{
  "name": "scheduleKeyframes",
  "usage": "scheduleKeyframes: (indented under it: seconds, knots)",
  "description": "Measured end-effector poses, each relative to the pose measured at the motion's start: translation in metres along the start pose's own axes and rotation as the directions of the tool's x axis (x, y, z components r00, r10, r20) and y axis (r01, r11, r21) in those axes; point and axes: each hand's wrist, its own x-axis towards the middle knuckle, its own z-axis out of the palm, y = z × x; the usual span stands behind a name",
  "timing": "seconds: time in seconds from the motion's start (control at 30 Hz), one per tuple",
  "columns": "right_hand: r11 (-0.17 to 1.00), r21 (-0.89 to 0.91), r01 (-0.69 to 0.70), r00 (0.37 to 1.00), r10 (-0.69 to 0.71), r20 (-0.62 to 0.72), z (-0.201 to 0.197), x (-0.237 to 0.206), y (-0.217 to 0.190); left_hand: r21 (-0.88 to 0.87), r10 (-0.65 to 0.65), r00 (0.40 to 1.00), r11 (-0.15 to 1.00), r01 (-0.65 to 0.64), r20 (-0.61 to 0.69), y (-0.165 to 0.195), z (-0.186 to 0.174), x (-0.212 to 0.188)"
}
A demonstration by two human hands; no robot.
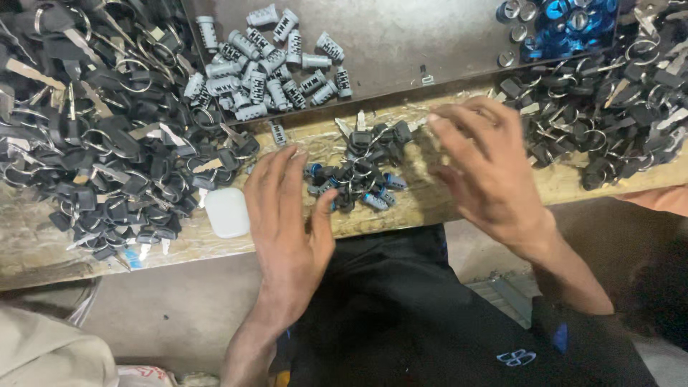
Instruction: The person sits at a workbench covered with piles of keys and assembles keychains. They thread a metal key ring through a gray plastic connector and a key, add a blue cap piece, and place the finished keychain on the bench, repeating the cycle with new parts.
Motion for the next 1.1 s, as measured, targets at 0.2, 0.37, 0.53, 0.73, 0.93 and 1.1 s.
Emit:
scheduleKeyframes:
  seconds: [0.2, 0.37, 0.53, 0.73, 0.93, 1.1]
  knots:
    - [0.976, 0.215, -0.032, 0.999, 0.035, -0.010, 0.040, -0.001, 0.002, 0.004, 0.104, 0.993, 0.995, -0.104, 0.058, 0.013, 0.035, 0.000]
    - [0.906, 0.373, -0.201, 0.963, 0.253, -0.094, 0.013, -0.035, 0.009, 0.033, 0.132, 0.982, 0.990, -0.138, 0.136, 0.013, 0.035, 0.004]
    - [0.894, 0.340, -0.291, 0.893, 0.381, -0.239, -0.011, -0.047, -0.004, -0.261, 0.128, 0.977, 0.962, -0.081, 0.170, 0.061, -0.026, 0.005]
    - [0.993, 0.018, -0.120, 0.932, 0.119, -0.341, 0.006, -0.033, -0.035, -0.836, 0.296, 0.877, 0.516, 0.186, 0.378, 0.152, -0.046, 0.042]
    - [0.984, 0.062, -0.169, 0.902, 0.180, -0.393, 0.029, -0.032, -0.026, -0.872, 0.416, 0.802, 0.421, 0.248, 0.429, 0.153, -0.029, 0.063]
    - [0.977, 0.073, -0.202, 0.898, 0.215, -0.384, 0.034, -0.039, -0.019, -0.874, 0.453, 0.762, 0.380, 0.304, 0.462, 0.123, -0.024, 0.038]
